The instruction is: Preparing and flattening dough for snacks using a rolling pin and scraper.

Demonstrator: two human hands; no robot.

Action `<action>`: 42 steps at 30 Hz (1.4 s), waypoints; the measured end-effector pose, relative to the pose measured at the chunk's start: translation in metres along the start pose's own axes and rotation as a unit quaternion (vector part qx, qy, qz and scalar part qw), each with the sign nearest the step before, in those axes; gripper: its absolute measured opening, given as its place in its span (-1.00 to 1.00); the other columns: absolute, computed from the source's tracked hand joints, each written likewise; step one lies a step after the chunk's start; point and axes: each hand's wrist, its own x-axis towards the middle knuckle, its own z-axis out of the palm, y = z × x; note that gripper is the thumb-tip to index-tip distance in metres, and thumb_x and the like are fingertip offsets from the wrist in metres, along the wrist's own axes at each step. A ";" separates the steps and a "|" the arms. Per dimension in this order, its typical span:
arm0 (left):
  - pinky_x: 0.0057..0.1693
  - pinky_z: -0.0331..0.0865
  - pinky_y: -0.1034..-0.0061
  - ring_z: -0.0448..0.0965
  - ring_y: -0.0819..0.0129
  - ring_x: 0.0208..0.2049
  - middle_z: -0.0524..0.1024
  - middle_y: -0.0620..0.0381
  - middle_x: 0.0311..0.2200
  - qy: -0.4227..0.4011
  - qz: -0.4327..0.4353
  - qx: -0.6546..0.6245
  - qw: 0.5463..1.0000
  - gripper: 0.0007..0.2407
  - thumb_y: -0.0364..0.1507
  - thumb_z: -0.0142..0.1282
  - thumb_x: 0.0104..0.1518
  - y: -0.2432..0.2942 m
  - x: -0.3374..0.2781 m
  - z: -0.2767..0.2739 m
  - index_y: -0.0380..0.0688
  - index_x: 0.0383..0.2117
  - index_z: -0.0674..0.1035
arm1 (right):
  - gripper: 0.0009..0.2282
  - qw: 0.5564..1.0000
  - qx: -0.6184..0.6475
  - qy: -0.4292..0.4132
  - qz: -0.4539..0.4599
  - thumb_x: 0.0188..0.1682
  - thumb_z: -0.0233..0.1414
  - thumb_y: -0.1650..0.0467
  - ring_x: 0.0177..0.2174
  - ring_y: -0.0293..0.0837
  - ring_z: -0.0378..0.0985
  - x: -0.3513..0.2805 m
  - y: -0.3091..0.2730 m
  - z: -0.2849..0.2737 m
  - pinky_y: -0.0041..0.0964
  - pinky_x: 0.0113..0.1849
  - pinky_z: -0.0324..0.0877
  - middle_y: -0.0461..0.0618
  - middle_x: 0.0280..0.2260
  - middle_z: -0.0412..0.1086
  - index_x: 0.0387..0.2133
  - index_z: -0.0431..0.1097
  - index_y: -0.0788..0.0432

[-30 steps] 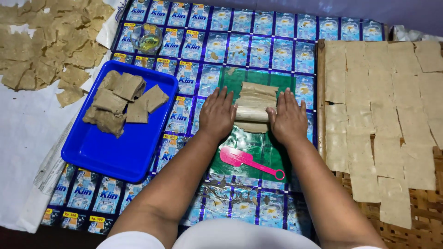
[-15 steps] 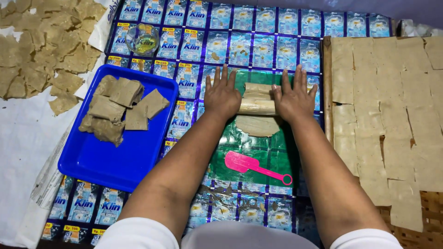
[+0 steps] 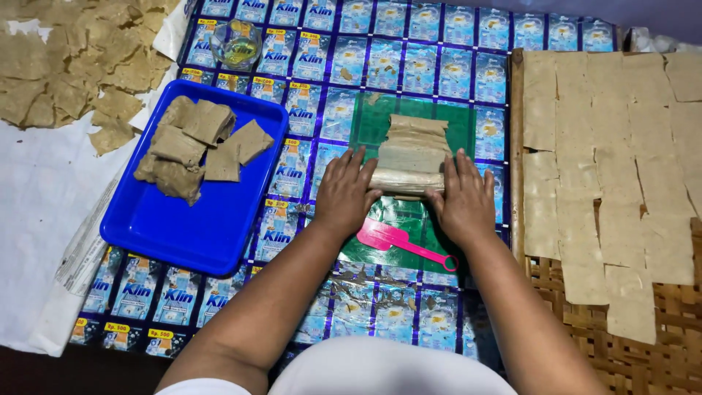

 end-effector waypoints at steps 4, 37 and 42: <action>0.34 0.11 0.18 0.38 0.15 0.21 0.45 0.15 0.05 -0.003 0.020 0.032 0.999 -0.44 -0.22 0.27 0.07 -0.026 0.007 0.031 0.16 0.23 0.33 | -0.33 0.997 -0.037 -0.064 -0.027 -0.07 0.12 0.18 0.20 0.05 0.27 0.008 0.038 0.019 0.27 0.24 -0.05 -0.10 0.11 0.30 0.37 0.07 -0.20; 0.40 0.05 0.08 0.11 -0.06 0.42 0.23 -0.11 0.37 0.010 -0.047 0.012 0.999 -0.50 -0.04 -0.34 0.39 -0.013 0.034 0.021 -0.05 0.28 0.37 | -0.33 1.000 -0.001 -0.018 0.017 0.21 -0.33 0.01 0.38 0.15 -0.02 0.029 0.015 0.017 0.42 0.29 -0.43 0.29 0.42 -0.06 0.38 0.02 0.28; 0.40 0.07 0.07 0.12 -0.07 0.42 0.24 -0.13 0.36 -0.012 -0.075 0.015 0.997 -0.51 -0.04 -0.39 0.40 -0.007 0.032 0.009 -0.04 0.24 0.43 | -0.37 0.998 0.004 -0.042 0.034 0.20 -0.33 0.02 0.39 0.14 -0.06 0.028 0.004 0.002 0.45 0.27 -0.33 0.27 0.43 -0.11 0.37 0.06 0.23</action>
